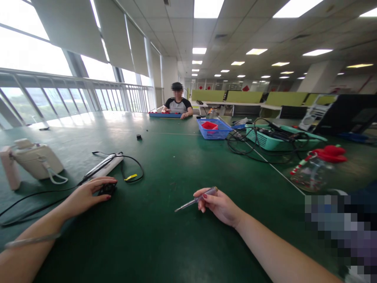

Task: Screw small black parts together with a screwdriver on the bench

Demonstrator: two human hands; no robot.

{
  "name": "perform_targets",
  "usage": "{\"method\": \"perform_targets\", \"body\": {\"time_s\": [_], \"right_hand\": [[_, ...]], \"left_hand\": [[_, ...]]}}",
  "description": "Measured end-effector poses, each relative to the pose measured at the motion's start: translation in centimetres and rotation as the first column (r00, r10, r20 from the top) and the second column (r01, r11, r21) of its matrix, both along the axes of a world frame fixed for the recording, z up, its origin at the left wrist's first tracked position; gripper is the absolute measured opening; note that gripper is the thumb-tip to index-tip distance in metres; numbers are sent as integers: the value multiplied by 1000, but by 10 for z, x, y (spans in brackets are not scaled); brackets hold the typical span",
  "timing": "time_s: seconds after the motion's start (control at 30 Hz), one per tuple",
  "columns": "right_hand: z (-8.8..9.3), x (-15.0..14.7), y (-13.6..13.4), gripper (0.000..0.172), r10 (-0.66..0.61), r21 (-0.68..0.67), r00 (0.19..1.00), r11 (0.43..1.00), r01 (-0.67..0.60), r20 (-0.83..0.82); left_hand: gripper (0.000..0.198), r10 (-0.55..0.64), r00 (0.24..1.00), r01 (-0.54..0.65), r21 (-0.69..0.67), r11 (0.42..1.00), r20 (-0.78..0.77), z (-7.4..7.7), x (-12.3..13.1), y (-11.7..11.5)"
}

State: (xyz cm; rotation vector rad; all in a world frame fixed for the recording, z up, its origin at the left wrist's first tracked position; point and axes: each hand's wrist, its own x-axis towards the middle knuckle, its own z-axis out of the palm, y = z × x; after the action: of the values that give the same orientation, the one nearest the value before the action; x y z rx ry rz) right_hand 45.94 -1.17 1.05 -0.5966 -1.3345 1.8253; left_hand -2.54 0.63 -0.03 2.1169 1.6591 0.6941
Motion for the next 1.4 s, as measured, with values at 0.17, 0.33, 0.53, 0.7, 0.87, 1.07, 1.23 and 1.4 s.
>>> {"method": "perform_targets", "body": {"time_s": [0.17, 0.33, 0.53, 0.7, 0.87, 1.07, 1.23, 1.4], "right_hand": [[-3, 1, 1, 24, 15, 13, 1000, 1000, -16, 4], [-5, 1, 2, 24, 18, 16, 1000, 1000, -18, 4], [-2, 0, 0, 24, 10, 10, 1000, 1000, -10, 7], [0, 0, 0, 24, 14, 14, 1000, 1000, -14, 21], [1, 0, -1, 25, 7, 14, 1000, 1000, -8, 26], [4, 0, -3, 25, -6, 11, 999, 1000, 6, 36], [2, 1, -1, 25, 0, 19, 999, 1000, -1, 38], [0, 1, -1, 25, 3, 17, 999, 1000, -3, 33]], "left_hand": [[62, -16, 993, 26, 86, 996, -113, 2, 3, 1], [60, 9, 980, 23, 161, 987, -199, 3, 6, 1], [62, 2, 981, 34, 182, 983, -194, -1, 3, 3], [61, -11, 985, 43, 180, 983, -173, -3, -1, 4], [61, 4, 982, 32, 187, 982, -189, -2, -2, 4], [65, 18, 980, 5, 117, 993, -196, 1, 1, 3], [67, 29, 984, -18, 65, 998, -178, 6, 2, 0], [72, 30, 997, -29, 20, 999, -77, 8, 5, -3]]}}
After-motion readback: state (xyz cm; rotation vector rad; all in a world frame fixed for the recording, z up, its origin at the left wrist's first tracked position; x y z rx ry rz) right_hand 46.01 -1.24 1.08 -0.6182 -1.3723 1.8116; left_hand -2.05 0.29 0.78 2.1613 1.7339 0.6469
